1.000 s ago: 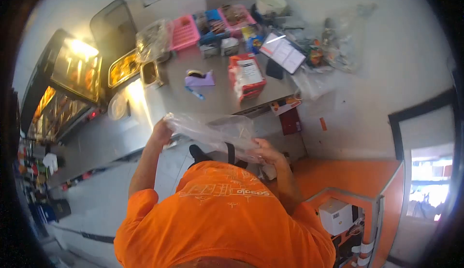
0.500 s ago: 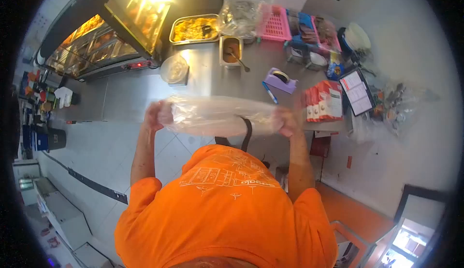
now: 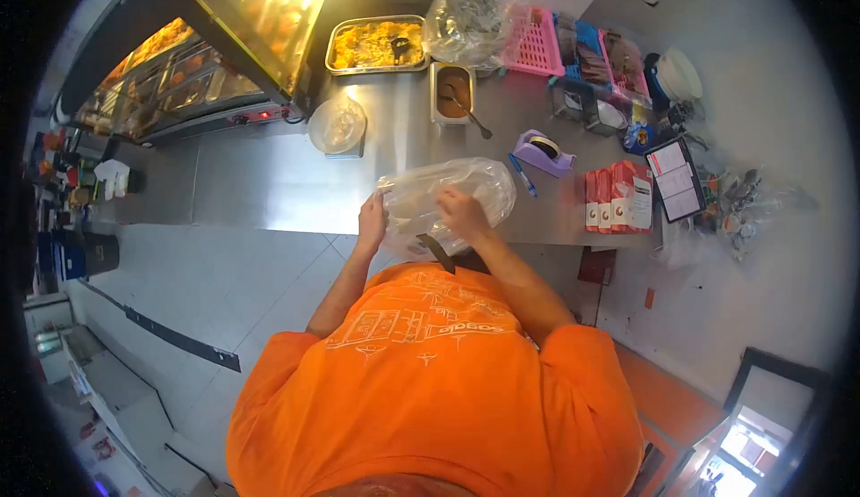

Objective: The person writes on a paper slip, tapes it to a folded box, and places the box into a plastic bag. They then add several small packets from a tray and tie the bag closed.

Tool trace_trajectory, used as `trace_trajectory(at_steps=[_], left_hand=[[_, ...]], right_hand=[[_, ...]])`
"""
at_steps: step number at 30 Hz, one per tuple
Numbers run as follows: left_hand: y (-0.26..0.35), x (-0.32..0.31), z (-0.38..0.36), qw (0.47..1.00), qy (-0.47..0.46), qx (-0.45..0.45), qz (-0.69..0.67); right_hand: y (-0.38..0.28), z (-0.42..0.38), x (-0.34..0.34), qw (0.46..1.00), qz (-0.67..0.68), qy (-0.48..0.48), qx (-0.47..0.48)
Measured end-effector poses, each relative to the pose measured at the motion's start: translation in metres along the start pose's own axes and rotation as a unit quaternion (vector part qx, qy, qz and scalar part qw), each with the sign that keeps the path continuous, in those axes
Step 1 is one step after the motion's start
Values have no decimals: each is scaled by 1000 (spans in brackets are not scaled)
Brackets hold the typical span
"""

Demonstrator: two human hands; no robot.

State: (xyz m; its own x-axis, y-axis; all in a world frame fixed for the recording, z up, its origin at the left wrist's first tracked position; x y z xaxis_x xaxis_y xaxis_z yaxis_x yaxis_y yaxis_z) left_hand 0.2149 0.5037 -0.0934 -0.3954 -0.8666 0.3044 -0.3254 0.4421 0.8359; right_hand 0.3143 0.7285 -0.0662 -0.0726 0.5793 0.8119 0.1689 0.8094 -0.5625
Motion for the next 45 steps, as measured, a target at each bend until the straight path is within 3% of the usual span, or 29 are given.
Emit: trace_trajectory(at_steps=[1, 2, 4, 6, 9, 10, 11, 12, 13, 14, 15, 16, 17, 18, 19, 20, 21, 22, 23, 24, 28, 34, 36, 39, 41, 43, 44, 45], left_hand=[[-21, -2, 16, 999, 25, -36, 25], [-53, -3, 43, 995, 43, -77, 47], [-20, -5, 37, 993, 58, -99, 4], [-6, 7, 41, 995, 56, -70, -41], [13, 10, 32, 995, 70, -46, -44], [7, 11, 33, 993, 92, -67, 14], [24, 11, 20, 991, 97, -71, 67], [-10, 12, 40, 964, 192, -113, 144], [34, 6, 7, 945, 240, -94, 200], [60, -10, -11, 912, 288, -175, 234], [80, -36, -21, 909, 252, -264, 201], [99, -67, -34, 898, 214, -348, 165], [125, -111, -55, 933, 76, -335, 111], [148, -161, -74, 946, -62, -313, 55], [158, -209, -81, 915, -221, -323, 94], [159, -262, -85, 880, -332, -312, 135], [134, -326, -78, 870, -436, -217, 83], [166, -373, -100, 822, -527, 139, -169], [174, -415, -103, 779, -533, 245, -223], [172, -451, -104, 752, -536, 292, -249], [161, -526, -87, 708, -529, 357, -303], [167, -511, -69, 659, -613, 307, -310], [197, -468, -68, 676, -637, 260, -266], [296, -345, -86, 742, -633, 184, -122], [296, -285, -70, 750, -643, 106, -110], [288, -228, -39, 717, -679, 128, -89], [281, -194, -26, 723, -688, -37, -58], [275, -164, -9, 718, -692, -76, -30]], right_hand=[[-10, 5, -7, 993, -51, -107, -25], [-42, 3, 7, 971, -217, -80, -53], [-11, 11, -16, 984, -165, -68, 25], [-13, 11, -9, 998, -38, 15, 57], [4, -3, 65, 971, 211, 77, 80], [-6, -31, 133, 949, 169, 262, 51], [16, -56, 179, 919, 98, 381, 11], [54, -77, 217, 842, -26, 538, 28], [119, -114, 243, 807, 12, 584, -88], [182, -151, 268, 760, 62, 617, -196], [264, -187, 284, 787, 106, 556, -247], [303, -208, 287, 796, 185, 477, -324], [340, -228, 289, 796, 247, 381, -401], [354, -238, 290, 760, 339, 261, -490], [392, -244, 272, 758, 386, 167, -498], [401, -239, 263, 745, 441, 145, -480], [406, -234, 249, 727, 496, 120, -460], [448, -229, 219, 698, 558, 77, -443], [478, -223, 193, 655, 646, 35, -390], [481, -218, 181, 619, 695, 23, -366], [439, -212, 173, 537, 777, 97, -313], [293, -236, 213, 520, 797, 211, -222], [229, -233, 223, 520, 794, 240, -202], [131, -209, 214, 509, 782, 303, -193], [73, -183, 189, 505, 786, 318, -159], [14, -160, 156, 481, 810, 284, -180], [-11, -148, 140, 468, 821, 267, -190], [-30, -133, 121, 470, 832, 240, -172]])
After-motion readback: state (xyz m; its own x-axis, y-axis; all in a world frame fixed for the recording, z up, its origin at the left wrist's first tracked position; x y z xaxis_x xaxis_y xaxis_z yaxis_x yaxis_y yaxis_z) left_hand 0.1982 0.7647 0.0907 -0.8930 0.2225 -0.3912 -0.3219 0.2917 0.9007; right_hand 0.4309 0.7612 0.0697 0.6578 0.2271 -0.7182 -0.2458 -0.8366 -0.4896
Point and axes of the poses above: each hand's wrist, its own z-axis towards the middle knuckle, its own x-axis out of the back of the hand, y = z × x, the point moved 1 cm from there along z, towards the middle knuckle, and after that the axes turned 2 degrees about x, right-handed, at the moved point
